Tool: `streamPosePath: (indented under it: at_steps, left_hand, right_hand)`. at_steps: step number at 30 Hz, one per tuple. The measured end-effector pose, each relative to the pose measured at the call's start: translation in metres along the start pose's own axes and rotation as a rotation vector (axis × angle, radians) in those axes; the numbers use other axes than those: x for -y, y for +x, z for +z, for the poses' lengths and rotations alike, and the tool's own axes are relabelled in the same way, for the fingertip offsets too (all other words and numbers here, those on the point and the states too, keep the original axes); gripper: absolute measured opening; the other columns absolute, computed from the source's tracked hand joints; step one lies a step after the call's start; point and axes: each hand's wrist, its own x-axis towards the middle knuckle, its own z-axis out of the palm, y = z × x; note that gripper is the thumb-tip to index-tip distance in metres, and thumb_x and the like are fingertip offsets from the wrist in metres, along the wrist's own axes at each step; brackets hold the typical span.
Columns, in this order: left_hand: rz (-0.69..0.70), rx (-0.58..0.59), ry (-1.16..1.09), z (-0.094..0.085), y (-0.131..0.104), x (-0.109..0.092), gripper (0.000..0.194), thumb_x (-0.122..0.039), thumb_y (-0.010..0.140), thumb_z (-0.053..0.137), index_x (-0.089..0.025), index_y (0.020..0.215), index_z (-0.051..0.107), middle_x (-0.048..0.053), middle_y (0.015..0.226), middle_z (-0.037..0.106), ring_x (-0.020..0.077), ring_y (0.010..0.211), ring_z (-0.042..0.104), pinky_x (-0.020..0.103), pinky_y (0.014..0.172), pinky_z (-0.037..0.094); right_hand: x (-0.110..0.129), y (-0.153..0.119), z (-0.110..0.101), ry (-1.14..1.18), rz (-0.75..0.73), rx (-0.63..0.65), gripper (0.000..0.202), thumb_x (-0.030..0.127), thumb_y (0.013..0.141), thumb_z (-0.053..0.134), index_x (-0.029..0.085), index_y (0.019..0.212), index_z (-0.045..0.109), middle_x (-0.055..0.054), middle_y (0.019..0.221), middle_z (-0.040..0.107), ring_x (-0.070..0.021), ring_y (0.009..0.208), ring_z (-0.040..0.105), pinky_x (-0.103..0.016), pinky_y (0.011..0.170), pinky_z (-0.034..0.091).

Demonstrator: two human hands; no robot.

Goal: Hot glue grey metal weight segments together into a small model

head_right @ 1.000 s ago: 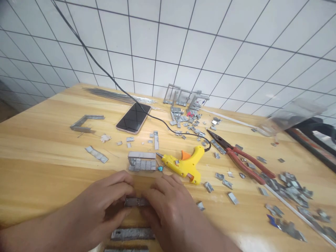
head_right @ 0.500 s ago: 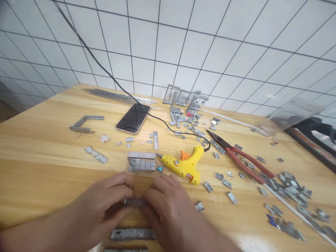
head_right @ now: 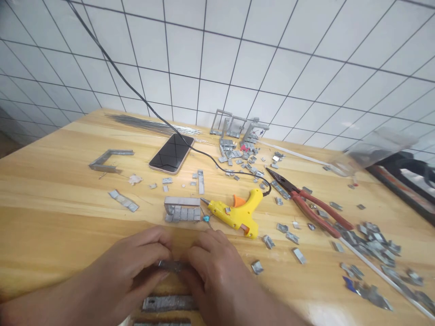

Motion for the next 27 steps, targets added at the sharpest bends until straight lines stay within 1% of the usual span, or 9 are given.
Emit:
streamPosePath:
  at_steps: [4, 11, 15, 18, 27]
  left_hand:
    - [0.009, -0.015, 0.007, 0.0015, -0.0011, 0.0018, 0.021, 0.001, 0.079, 0.047, -0.018, 0.074, 0.054, 0.0, 0.084, 0.055, 0.0142, 0.08, 0.055, 0.025, 0.069, 0.043]
    - [0.007, -0.003, 0.012, 0.0023, -0.0052, 0.0005, 0.019, -0.002, 0.083, 0.046, -0.018, 0.074, 0.054, 0.001, 0.085, 0.055, 0.0149, 0.082, 0.055, 0.027, 0.071, 0.044]
    - [-0.011, -0.01, -0.001, 0.0021, -0.0039, -0.0005, 0.019, -0.003, 0.082, 0.047, -0.017, 0.074, 0.055, 0.001, 0.085, 0.055, 0.0153, 0.081, 0.056, 0.027, 0.07, 0.044]
    - [-0.017, -0.006, -0.004, 0.0017, -0.0027, -0.0015, 0.019, -0.002, 0.082, 0.047, -0.017, 0.073, 0.056, 0.001, 0.085, 0.056, 0.0151, 0.081, 0.056, 0.027, 0.07, 0.045]
    - [-0.027, 0.0, 0.008, 0.0021, -0.0041, -0.0017, 0.02, -0.002, 0.081, 0.046, -0.017, 0.071, 0.053, 0.001, 0.083, 0.056, 0.0152, 0.078, 0.057, 0.027, 0.069, 0.045]
  right_hand:
    - [0.0015, -0.0014, 0.0003, -0.012, 0.005, -0.025, 0.014, 0.005, 0.08, 0.061, 0.018, 0.081, 0.067, -0.004, 0.075, 0.063, -0.019, 0.073, 0.057, -0.029, 0.065, 0.045]
    - [0.002, -0.0024, 0.0023, -0.034, -0.013, -0.049, 0.012, 0.006, 0.08, 0.062, 0.017, 0.078, 0.067, -0.004, 0.072, 0.063, -0.0188, 0.072, 0.056, -0.029, 0.064, 0.045]
    - [0.0021, -0.0012, 0.0018, -0.031, -0.025, -0.061, 0.014, 0.005, 0.08, 0.061, 0.017, 0.077, 0.066, -0.003, 0.071, 0.063, -0.0175, 0.07, 0.056, -0.027, 0.062, 0.044]
    - [0.0033, -0.0008, 0.0016, -0.035, -0.006, -0.063, 0.015, 0.005, 0.08, 0.061, 0.018, 0.076, 0.067, -0.003, 0.071, 0.064, -0.0178, 0.07, 0.057, -0.027, 0.062, 0.044]
    - [0.0064, -0.0002, 0.0026, -0.027, 0.003, -0.075, 0.014, 0.008, 0.082, 0.059, 0.018, 0.075, 0.066, -0.003, 0.07, 0.064, -0.0179, 0.069, 0.059, -0.027, 0.06, 0.046]
